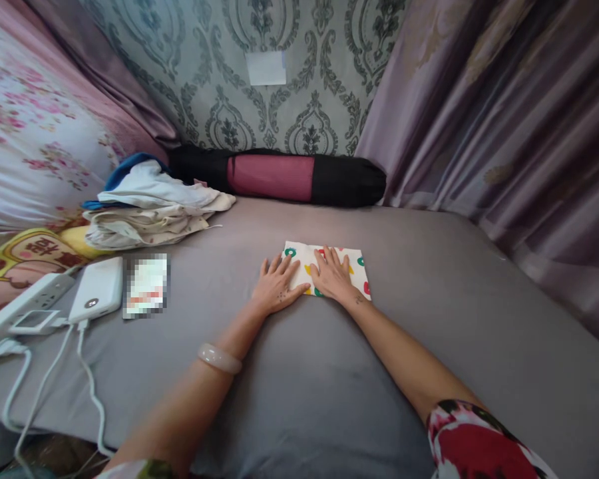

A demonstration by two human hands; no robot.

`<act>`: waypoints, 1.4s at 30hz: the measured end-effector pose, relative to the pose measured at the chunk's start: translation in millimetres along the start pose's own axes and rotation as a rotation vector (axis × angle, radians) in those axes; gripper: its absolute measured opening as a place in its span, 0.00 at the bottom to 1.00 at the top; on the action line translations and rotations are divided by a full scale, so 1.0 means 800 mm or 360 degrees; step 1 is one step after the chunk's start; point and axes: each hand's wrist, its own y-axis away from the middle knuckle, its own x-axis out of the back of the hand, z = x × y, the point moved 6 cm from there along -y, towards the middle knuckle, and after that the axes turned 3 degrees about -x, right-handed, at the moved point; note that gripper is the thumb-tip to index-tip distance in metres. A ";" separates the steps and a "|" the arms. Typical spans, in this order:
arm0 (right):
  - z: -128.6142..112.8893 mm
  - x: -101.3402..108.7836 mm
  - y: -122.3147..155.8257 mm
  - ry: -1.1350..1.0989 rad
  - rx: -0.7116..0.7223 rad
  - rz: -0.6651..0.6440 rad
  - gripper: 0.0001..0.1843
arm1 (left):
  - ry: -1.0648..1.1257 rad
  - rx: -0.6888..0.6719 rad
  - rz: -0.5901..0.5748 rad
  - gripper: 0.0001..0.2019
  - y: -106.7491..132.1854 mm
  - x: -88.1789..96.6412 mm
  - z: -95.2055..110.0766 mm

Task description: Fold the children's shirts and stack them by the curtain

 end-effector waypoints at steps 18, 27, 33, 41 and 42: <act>0.041 0.013 0.002 -0.0025 -0.0187 0.0066 0.34 | -0.0013 0.0013 -0.0016 0.35 0.000 -0.002 -0.001; 0.054 0.001 0.002 -0.0003 -0.0240 0.0050 0.34 | -0.0040 0.0007 -0.0041 0.36 0.000 -0.002 -0.001; 0.058 0.002 0.002 -0.0063 -0.0230 -0.0025 0.34 | -0.0057 0.0003 -0.0051 0.35 0.000 -0.002 -0.001; 0.074 0.020 0.034 -0.0015 -0.0177 -0.0028 0.34 | -0.0061 -0.0005 -0.0132 0.37 -0.003 -0.008 0.000; 0.074 0.021 0.039 -0.0001 -0.0154 -0.0021 0.35 | -0.0067 -0.0009 -0.0133 0.37 -0.003 -0.009 0.000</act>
